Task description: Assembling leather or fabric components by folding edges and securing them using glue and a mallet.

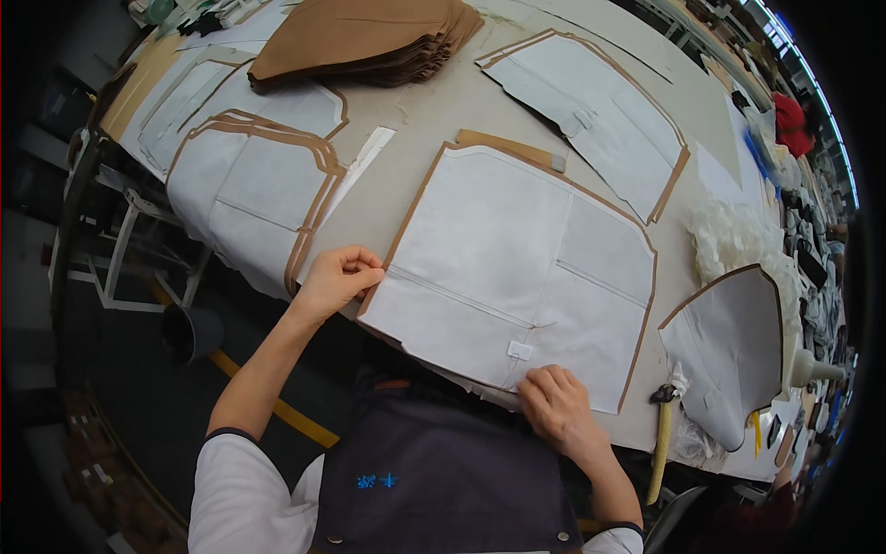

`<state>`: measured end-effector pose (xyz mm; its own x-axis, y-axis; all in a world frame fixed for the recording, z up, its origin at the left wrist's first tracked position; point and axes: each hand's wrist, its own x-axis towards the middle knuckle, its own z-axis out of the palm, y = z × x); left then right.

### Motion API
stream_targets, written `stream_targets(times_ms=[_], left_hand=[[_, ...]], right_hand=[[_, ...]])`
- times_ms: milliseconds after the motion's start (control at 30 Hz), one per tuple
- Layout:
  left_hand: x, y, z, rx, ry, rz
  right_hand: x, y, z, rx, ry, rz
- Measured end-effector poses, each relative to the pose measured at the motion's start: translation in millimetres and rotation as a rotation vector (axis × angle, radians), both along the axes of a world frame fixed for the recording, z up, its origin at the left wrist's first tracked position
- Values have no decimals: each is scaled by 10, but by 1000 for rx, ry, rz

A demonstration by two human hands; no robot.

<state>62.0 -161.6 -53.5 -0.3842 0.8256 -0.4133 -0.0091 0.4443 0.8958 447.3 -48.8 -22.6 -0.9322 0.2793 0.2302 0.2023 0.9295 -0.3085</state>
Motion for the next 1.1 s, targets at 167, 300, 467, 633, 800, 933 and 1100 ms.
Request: stream_targets(times_ms=[167, 300, 467, 633, 800, 933, 1100], left_hand=[[200, -144, 65, 135, 655, 105], [569, -172, 10, 403, 1295, 89], [723, -190, -96, 337, 1320, 142], [648, -184, -121, 344, 1352, 159], [628, -134, -152, 358, 1424, 158], [622, -83, -182, 345, 1458, 156], [631, -46, -159, 333, 1499, 172]], right_hand=[[-981, 306, 32, -319, 117, 232], [-2028, 732, -215, -315, 211, 296], [-2654, 812, -347, -398, 100, 301], [-2418, 727, -552, -303, 284, 331], [-2329, 763, -587, -161, 296, 374], [-2339, 740, -589, -34, 280, 429], [-2337, 743, -564, 71, 288, 463]])
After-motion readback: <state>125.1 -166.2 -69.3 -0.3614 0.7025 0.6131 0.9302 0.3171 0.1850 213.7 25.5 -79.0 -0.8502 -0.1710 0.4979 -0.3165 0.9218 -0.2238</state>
